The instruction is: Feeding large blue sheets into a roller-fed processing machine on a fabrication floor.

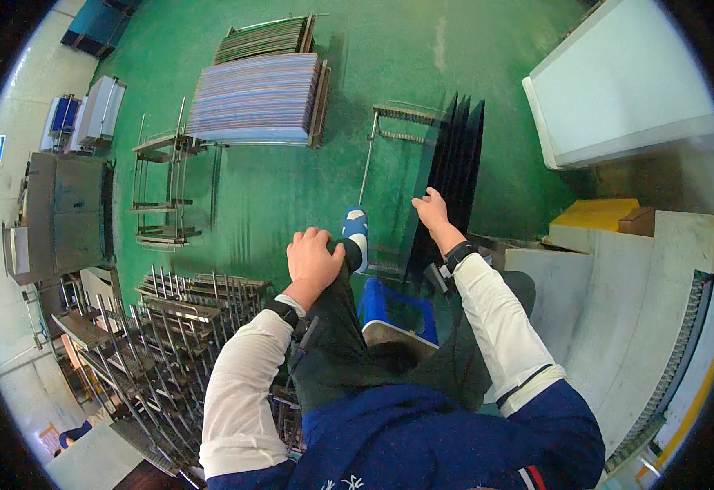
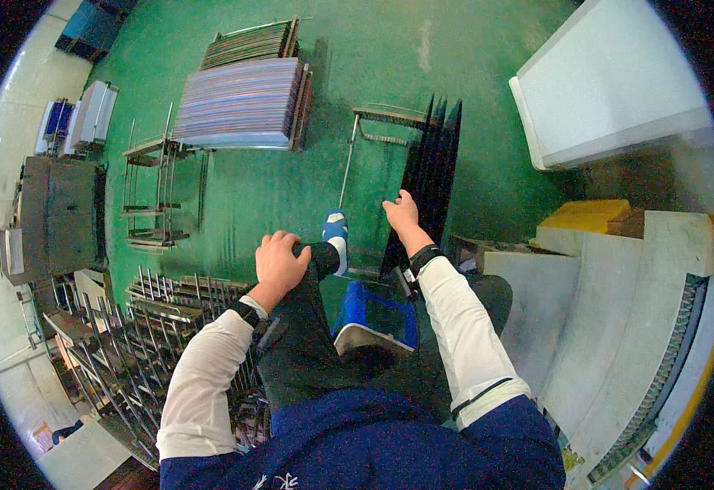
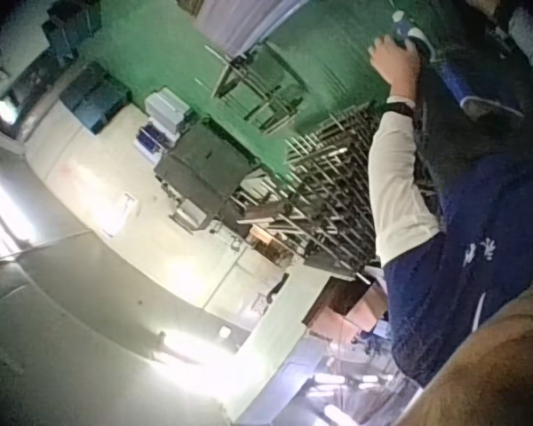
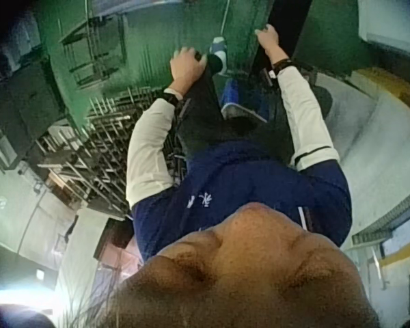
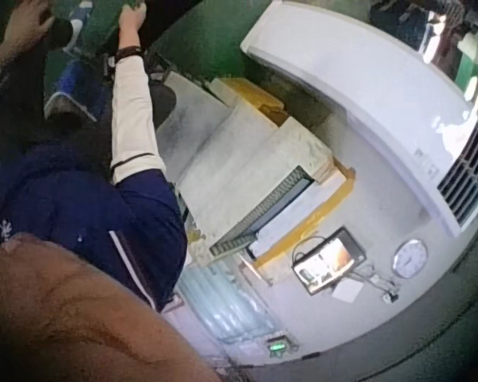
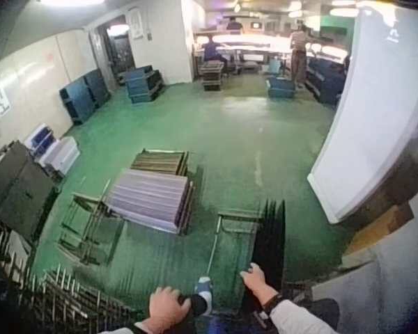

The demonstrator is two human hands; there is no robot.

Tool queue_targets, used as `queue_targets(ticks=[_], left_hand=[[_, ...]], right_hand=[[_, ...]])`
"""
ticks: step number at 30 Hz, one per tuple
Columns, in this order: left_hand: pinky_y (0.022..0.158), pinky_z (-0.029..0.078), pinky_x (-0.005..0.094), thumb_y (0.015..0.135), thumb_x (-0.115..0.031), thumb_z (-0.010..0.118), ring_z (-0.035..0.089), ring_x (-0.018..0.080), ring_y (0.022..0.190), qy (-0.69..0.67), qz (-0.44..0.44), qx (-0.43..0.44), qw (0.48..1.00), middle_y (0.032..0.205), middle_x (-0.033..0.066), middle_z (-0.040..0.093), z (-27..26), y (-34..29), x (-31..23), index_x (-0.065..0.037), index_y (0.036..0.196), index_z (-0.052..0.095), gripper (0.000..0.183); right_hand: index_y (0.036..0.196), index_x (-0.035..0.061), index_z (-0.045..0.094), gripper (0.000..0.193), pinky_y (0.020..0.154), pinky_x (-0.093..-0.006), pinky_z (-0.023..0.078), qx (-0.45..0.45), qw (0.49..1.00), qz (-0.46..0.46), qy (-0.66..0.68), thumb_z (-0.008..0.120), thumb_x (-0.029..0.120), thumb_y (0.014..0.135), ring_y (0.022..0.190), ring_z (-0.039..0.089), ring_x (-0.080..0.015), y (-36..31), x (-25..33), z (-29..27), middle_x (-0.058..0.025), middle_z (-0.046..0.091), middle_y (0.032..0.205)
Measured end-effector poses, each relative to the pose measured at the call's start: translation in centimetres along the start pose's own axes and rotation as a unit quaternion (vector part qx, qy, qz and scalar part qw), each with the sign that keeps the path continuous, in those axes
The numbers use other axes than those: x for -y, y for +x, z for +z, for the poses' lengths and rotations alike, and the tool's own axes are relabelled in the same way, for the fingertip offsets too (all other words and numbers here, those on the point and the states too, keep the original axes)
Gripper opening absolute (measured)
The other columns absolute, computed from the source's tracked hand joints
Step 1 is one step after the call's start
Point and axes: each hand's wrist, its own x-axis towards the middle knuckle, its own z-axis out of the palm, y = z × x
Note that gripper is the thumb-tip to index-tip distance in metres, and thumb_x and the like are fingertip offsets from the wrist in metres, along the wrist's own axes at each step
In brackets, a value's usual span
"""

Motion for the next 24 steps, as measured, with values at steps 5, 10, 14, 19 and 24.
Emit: queue_targets(ticks=[5,10,14,19,24], left_hand=[[0.087,0.046,0.0433,0.08,-0.035,0.066,0.056,0.0299,0.104,-0.007,0.01,-0.009,1.0,0.103,0.0079,0.063,0.1,0.2,-0.4,-0.009,0.097,0.07,0.031],[0.087,0.047,0.0442,0.078,-0.033,0.068,0.058,0.0319,0.101,-0.017,0.014,-0.02,1.0,0.103,0.0094,0.065,0.1,0.4,0.1,-0.007,0.096,0.07,0.031],[0.086,0.047,0.0442,0.078,-0.032,0.069,0.058,0.0317,0.1,-0.025,0.029,-0.032,0.999,0.102,0.0091,0.065,0.0,0.6,0.1,-0.007,0.095,0.07,0.03],[0.087,0.046,0.0436,0.078,-0.032,0.069,0.057,0.0308,0.102,-0.041,0.028,-0.025,0.998,0.103,0.0081,0.064,-0.2,0.8,-0.1,-0.008,0.096,0.069,0.03],[0.09,0.044,0.0429,0.078,-0.032,0.069,0.055,0.0296,0.107,-0.056,0.024,-0.011,0.998,0.106,0.0063,0.063,-0.2,1.1,-0.2,-0.008,0.098,0.069,0.031]], right_hand=[[0.139,-0.0029,0.044,0.07,0.096,-0.0391,0.047,-0.019,0.999,0.014,-0.021,0.071,0.023,0.08,0.115,0.058,-0.0342,2.0,-0.6,0.5,-0.0225,0.058,0.125],[0.13,-0.0019,0.049,0.063,0.094,-0.0441,0.048,-0.088,0.983,-0.04,-0.157,0.071,0.026,0.077,0.111,0.059,-0.0384,2.0,0.3,2.5,-0.0223,0.061,0.115],[0.127,-0.0009,0.049,0.057,0.093,-0.044,0.047,-0.088,0.994,0.018,-0.067,0.069,0.023,0.079,0.109,0.06,-0.0378,2.5,1.0,4.1,-0.0229,0.061,0.116],[0.127,-0.0009,0.053,0.052,0.088,-0.0426,0.048,-0.062,0.991,0.115,-0.014,0.067,0.019,0.08,0.105,0.063,-0.0347,4.8,-3.0,4.9,-0.0211,0.064,0.115],[0.121,-0.0021,0.06,0.042,0.089,-0.0434,0.048,-0.057,0.986,0.156,-0.004,0.06,0.025,0.088,0.108,0.062,-0.0351,6.5,-5.4,4.8,-0.022,0.065,0.116]])
